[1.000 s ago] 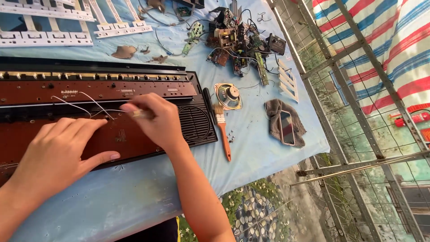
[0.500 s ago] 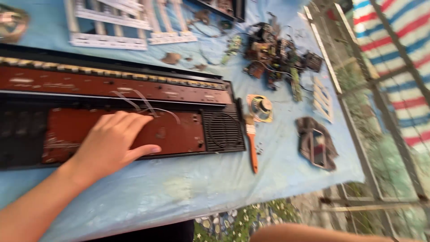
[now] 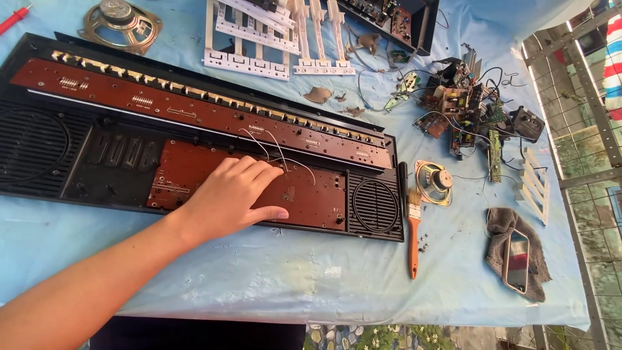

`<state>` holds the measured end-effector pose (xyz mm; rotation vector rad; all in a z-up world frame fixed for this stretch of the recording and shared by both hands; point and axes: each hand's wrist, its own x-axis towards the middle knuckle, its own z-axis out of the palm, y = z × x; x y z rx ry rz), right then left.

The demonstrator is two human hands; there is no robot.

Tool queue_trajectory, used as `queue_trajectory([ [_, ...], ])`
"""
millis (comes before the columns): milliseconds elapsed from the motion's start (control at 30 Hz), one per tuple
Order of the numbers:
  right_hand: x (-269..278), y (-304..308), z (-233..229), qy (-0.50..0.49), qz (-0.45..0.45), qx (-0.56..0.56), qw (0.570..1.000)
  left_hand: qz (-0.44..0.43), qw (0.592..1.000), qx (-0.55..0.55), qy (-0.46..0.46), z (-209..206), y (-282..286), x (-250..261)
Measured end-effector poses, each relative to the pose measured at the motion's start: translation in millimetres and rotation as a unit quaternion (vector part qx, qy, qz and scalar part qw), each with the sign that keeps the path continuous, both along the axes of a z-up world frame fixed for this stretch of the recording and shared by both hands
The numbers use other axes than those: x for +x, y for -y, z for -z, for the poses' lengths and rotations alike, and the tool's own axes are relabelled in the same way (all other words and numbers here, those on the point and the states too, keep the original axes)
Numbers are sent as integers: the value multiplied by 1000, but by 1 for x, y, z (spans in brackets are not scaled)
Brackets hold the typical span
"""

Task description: Repairing the internal wiring and components of an electronic keyboard on a workbench.

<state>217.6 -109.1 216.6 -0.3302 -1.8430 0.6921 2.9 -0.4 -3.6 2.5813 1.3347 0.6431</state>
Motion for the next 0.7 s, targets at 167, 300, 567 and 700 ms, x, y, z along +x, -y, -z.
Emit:
queue_trajectory([
  [167, 25, -61, 78, 140, 152, 16, 978, 9, 1000, 8, 14, 2, -1, 0],
  [300, 12, -102, 120, 245, 255, 27, 935, 14, 999, -3, 29, 4, -1, -4],
  [567, -20, -144, 155, 454, 297, -52, 838, 16, 998, 18, 54, -4, -1, -9],
  [700, -10, -152, 176, 460, 294, -71, 835, 16, 998, 25, 48, 5, -2, -7],
])
